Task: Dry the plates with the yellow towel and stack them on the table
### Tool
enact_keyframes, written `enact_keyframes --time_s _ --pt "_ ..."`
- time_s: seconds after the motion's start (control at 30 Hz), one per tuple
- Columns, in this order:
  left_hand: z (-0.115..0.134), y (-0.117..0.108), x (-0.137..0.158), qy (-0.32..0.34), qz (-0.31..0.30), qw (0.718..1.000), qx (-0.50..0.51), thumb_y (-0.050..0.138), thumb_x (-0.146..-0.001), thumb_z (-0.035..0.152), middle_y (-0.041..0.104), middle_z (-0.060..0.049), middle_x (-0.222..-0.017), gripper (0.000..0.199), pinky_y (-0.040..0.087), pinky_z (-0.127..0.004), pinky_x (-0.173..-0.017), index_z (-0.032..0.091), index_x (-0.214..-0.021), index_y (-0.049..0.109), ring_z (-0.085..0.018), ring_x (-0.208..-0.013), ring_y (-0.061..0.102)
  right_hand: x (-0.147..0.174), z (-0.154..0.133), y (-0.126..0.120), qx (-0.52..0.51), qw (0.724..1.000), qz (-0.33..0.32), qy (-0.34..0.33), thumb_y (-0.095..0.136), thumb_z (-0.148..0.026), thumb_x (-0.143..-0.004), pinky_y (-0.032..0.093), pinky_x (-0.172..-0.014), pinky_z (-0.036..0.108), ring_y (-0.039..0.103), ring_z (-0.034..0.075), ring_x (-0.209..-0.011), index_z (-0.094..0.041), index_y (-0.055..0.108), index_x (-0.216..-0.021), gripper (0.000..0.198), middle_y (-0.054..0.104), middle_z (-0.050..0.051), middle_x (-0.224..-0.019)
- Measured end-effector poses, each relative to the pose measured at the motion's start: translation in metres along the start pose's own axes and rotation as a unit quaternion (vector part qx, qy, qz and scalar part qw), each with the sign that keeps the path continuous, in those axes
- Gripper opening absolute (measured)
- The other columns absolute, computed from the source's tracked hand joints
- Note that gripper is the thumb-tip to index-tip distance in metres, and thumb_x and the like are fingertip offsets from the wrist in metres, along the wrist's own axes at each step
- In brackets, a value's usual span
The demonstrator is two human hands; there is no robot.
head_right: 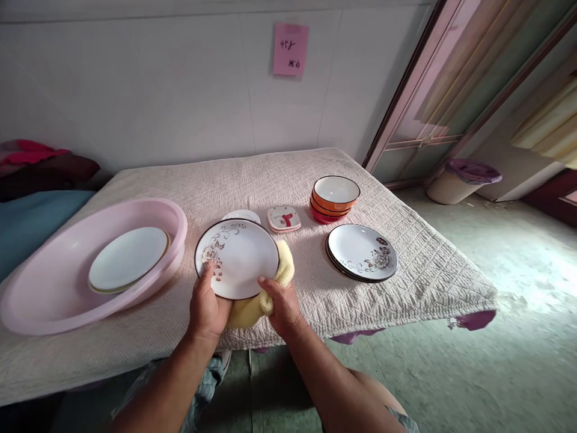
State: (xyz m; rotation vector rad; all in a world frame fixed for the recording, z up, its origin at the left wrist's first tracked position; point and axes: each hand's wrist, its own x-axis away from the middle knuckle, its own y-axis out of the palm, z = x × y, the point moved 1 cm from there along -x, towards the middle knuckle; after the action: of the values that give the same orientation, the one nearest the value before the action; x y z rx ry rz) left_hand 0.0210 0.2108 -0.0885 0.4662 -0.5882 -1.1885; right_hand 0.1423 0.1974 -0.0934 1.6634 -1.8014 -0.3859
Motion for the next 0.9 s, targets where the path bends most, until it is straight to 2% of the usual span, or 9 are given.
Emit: enact_keyframes --time_s 0.13,0.27,0.37,0.47,0.57,0.7,0.8,0.9 --pt "0.009 -0.013 -0.010 -0.021 -0.077 0.995 -0.060 0.065 -0.082 0.034 0.069 -0.015 -0.116 0.049 0.052 -0.037 -0.088 0.014 -0.126 0.060 -0.026 -0.103 0.066 -0.007 -0.019 -0.010 -0.009 0.999 0.032 -0.009 0.079 -0.023 -0.055 0.054 -0.085 0.044 0.069 0.030 -0.090 -0.021 0.064 -0.118 0.065 0.076 0.005 -0.093" --pt "0.028 -0.025 -0.019 0.001 -0.122 0.979 -0.161 0.068 -0.080 0.037 0.072 -0.010 -0.097 0.045 0.052 -0.031 -0.074 0.014 -0.118 0.066 -0.022 -0.082 0.067 -0.012 -0.033 -0.025 0.062 0.998 0.022 -0.023 0.081 -0.021 -0.053 0.055 -0.079 0.040 0.068 0.025 -0.077 -0.021 0.071 -0.103 0.051 0.075 0.002 -0.087" --pt "0.039 -0.027 -0.019 0.017 -0.172 0.942 -0.287 0.068 -0.080 0.041 0.070 -0.005 -0.082 0.039 0.049 -0.027 -0.068 0.015 -0.109 0.071 -0.018 -0.072 0.062 -0.014 -0.037 -0.034 0.124 0.992 -0.009 0.005 0.081 -0.021 -0.055 0.055 -0.071 0.038 0.067 0.023 -0.070 -0.018 0.074 -0.092 0.038 0.075 0.003 -0.082" --pt "0.043 -0.024 -0.016 0.071 -0.190 0.898 -0.390 0.064 -0.084 0.041 0.070 -0.004 -0.080 0.034 0.047 -0.026 -0.071 0.016 -0.104 0.073 -0.018 -0.075 0.061 -0.015 -0.038 -0.038 0.151 0.988 -0.033 0.022 0.080 -0.022 -0.056 0.054 -0.067 0.037 0.067 0.023 -0.067 -0.017 0.075 -0.091 0.035 0.075 0.003 -0.076" --pt "0.042 -0.022 -0.014 0.109 -0.166 0.896 -0.396 0.063 -0.085 0.041 0.072 -0.005 -0.087 0.033 0.047 -0.026 -0.076 0.016 -0.104 0.074 -0.020 -0.081 0.062 -0.017 -0.037 -0.040 0.143 0.989 -0.032 0.003 0.081 -0.022 -0.058 0.055 -0.069 0.036 0.067 0.023 -0.069 -0.018 0.075 -0.093 0.036 0.075 0.002 -0.078" --pt "0.036 -0.020 -0.014 0.098 -0.103 0.935 -0.324 0.066 -0.081 0.043 0.072 -0.004 -0.086 0.034 0.048 -0.027 -0.073 0.015 -0.099 0.073 -0.019 -0.077 0.063 -0.023 -0.032 -0.040 0.104 0.993 -0.044 -0.013 0.081 -0.025 -0.062 0.055 -0.078 0.039 0.069 0.025 -0.078 -0.019 0.072 -0.099 0.039 0.076 0.005 -0.090" --pt "0.032 -0.015 -0.013 0.093 -0.003 0.970 -0.225 0.068 -0.079 0.043 0.072 -0.004 -0.086 0.033 0.050 -0.027 -0.072 0.015 -0.097 0.070 -0.019 -0.079 0.065 -0.022 -0.019 -0.036 0.046 0.997 -0.067 -0.005 0.081 -0.027 -0.065 0.054 -0.085 0.042 0.070 0.028 -0.089 -0.020 0.068 -0.111 0.048 0.075 0.007 -0.099" --pt "0.027 -0.005 -0.009 0.109 0.104 0.978 -0.142 0.065 -0.081 0.043 0.072 -0.005 -0.094 0.033 0.053 -0.030 -0.075 0.016 -0.101 0.067 -0.020 -0.085 0.067 -0.013 -0.001 -0.021 -0.013 0.996 -0.090 0.011 0.077 -0.032 -0.070 0.054 -0.087 0.043 0.069 0.028 -0.096 -0.020 0.064 -0.119 0.052 0.075 0.008 -0.101"
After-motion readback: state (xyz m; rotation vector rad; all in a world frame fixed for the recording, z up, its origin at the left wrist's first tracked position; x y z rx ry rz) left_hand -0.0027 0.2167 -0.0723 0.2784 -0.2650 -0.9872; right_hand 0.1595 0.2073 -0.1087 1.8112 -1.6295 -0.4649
